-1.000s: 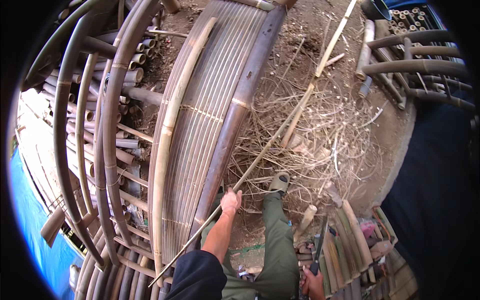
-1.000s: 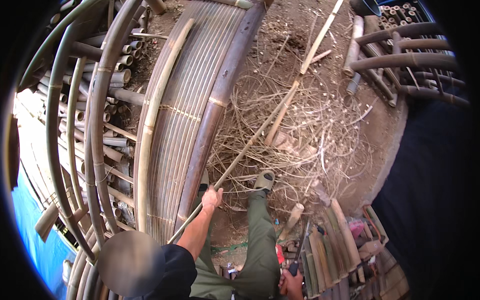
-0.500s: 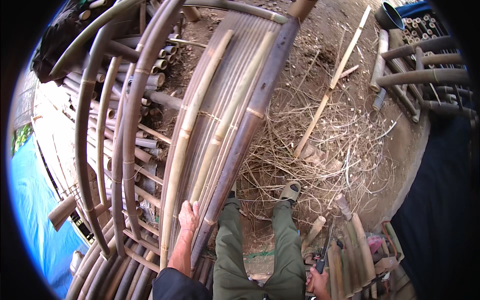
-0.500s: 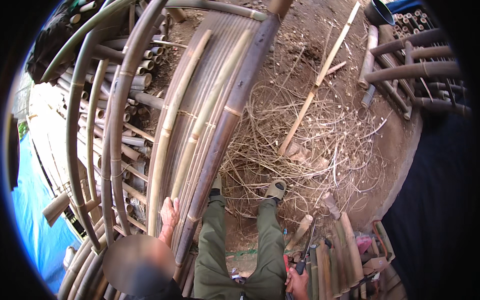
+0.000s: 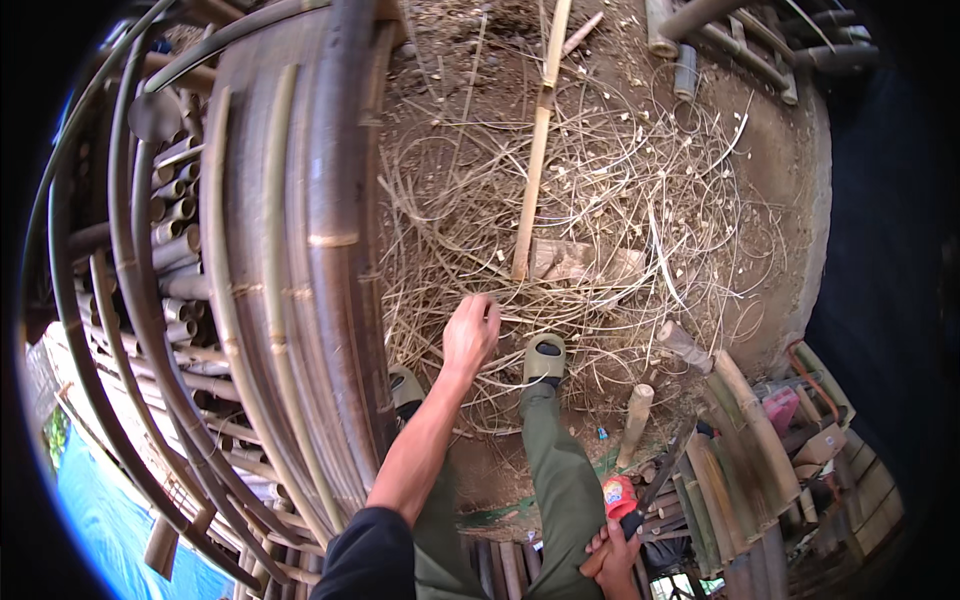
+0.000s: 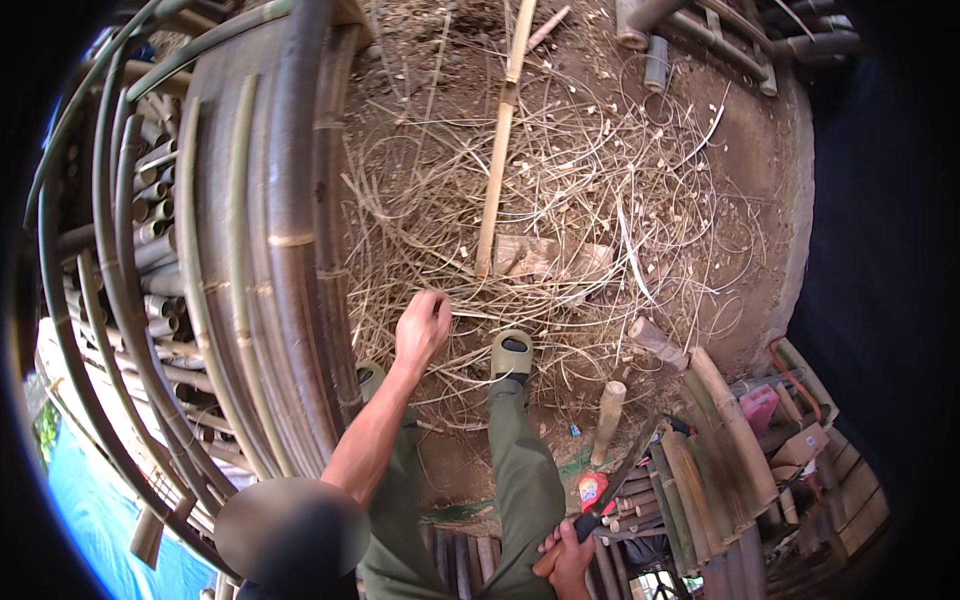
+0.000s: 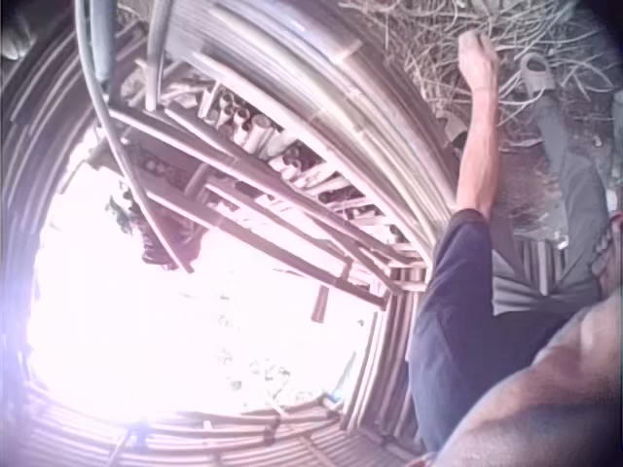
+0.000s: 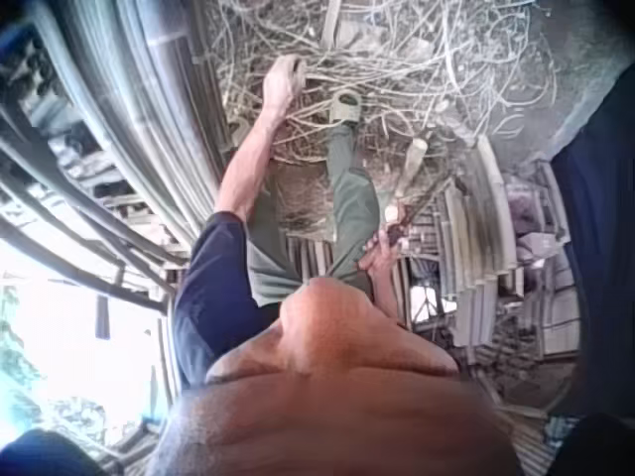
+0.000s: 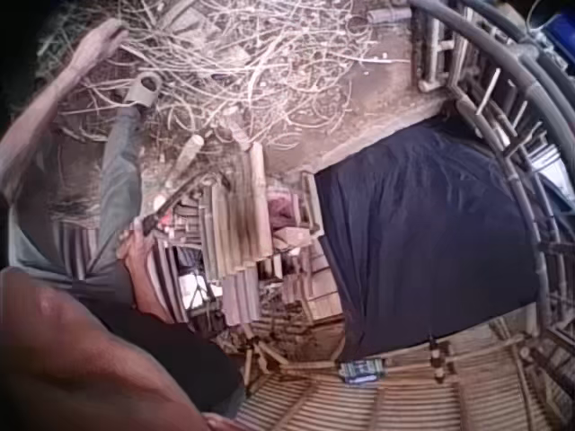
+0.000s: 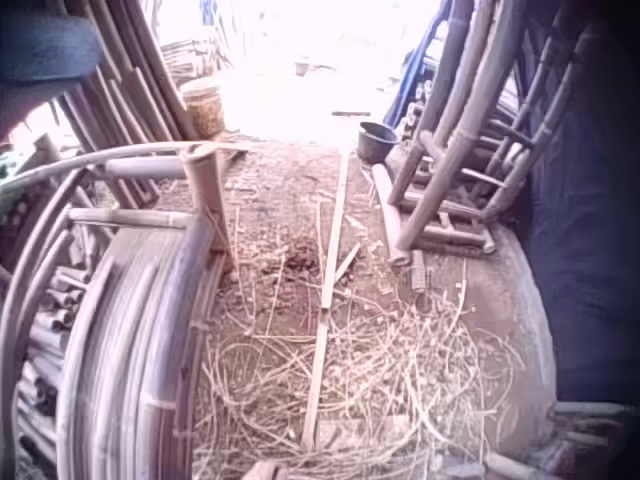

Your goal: The person uses a machete to split a long bamboo pole into thin strips. They repeatedly strike the bamboo against a wooden frame to separate the strips and then stack the finished pieces on a nearby rack.

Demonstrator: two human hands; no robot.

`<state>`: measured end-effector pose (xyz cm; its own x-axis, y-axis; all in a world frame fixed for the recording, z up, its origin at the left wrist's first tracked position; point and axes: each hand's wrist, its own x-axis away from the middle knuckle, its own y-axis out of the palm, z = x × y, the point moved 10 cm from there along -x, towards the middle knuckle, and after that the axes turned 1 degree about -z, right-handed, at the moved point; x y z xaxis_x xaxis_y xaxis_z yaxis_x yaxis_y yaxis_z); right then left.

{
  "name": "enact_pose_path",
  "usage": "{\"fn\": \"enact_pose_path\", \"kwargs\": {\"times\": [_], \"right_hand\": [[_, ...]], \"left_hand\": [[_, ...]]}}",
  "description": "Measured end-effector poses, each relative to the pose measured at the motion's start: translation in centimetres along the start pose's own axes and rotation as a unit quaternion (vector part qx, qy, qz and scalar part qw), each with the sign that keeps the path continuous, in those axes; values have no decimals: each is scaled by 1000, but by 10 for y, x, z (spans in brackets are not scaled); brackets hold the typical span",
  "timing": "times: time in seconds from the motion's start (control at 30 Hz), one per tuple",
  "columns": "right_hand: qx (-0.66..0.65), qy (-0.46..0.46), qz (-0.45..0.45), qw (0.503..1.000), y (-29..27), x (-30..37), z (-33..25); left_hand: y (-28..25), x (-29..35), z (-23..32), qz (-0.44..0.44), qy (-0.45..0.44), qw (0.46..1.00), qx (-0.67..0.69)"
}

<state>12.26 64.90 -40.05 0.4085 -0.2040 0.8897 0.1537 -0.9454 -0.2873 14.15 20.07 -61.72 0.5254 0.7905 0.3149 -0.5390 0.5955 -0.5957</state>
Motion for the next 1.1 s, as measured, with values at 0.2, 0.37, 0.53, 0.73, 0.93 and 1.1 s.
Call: {"fn": "enact_pose_path", "kwargs": {"times": [0.2,0.37,0.53,0.73,0.93,1.1], "right_hand": [[-36,51,90,994,-19,-6,0],[10,13,97,995,-25,-9,-8],[-37,121,68,990,-41,-16,26],[-62,5,1,998,-27,-36,6],[-55,-18,-212,975,86,-9,-99],[-42,-129,-454,880,269,172,-356]], "left_hand": [[169,-128,-83,-106,-115,973,-168],[203,-147,-97,-155,-136,950,-235],[168,-142,-65,-127,-179,954,-204],[19,-25,7,18,-205,976,-67],[-212,215,151,106,-175,973,-106],[-338,407,217,156,-140,977,-28]]}}
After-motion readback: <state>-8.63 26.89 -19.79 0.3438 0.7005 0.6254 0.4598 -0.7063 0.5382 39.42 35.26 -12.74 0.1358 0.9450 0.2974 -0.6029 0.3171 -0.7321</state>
